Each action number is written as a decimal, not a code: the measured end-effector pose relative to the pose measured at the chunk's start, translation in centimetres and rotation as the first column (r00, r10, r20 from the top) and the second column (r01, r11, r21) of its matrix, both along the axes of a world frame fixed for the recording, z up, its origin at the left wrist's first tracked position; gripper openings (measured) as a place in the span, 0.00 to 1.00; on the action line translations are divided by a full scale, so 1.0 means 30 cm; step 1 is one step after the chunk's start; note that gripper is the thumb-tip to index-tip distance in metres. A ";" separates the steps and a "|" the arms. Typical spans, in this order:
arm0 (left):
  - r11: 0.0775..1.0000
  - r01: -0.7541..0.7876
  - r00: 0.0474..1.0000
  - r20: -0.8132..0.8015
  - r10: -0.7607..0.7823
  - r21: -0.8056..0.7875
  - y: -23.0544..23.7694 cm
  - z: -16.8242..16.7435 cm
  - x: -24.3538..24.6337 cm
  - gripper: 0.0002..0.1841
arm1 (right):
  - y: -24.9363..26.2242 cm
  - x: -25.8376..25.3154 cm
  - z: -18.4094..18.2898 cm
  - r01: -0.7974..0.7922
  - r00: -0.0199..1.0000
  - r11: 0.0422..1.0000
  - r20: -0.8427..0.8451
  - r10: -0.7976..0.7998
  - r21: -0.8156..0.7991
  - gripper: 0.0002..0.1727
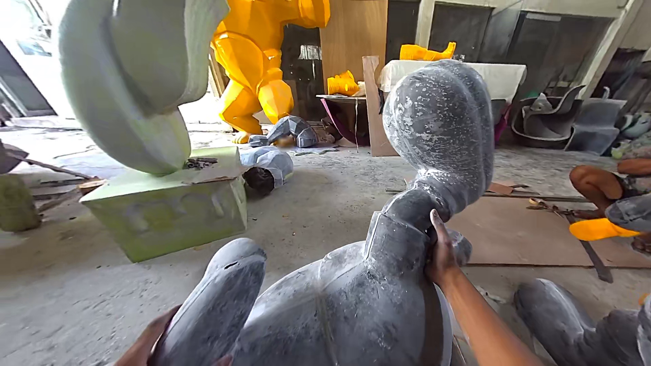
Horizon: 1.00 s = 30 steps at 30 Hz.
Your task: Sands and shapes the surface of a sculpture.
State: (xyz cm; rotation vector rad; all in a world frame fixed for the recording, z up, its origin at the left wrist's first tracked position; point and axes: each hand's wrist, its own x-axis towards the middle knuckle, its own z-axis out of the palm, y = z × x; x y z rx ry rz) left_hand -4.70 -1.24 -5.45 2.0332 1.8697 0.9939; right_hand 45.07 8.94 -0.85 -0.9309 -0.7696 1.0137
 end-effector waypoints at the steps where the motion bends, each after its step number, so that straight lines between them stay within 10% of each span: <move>1: 1.000 0.020 1.000 0.007 -0.020 -0.020 0.021 0.005 -0.012 0.67 | -0.018 -0.002 0.006 0.003 1.000 1.000 -0.023 -0.003 0.013 0.34; 17: 0.997 0.000 0.998 0.057 0.005 -0.082 0.085 0.103 -0.290 0.65 | -0.197 -0.287 -0.017 -0.185 0.966 0.983 -0.185 0.182 0.003 0.36; 30: 0.990 -0.068 0.990 0.114 0.083 -0.127 0.084 0.058 -0.317 0.60 | -0.307 -0.270 -0.029 0.091 0.929 0.993 0.366 -0.055 -0.081 0.30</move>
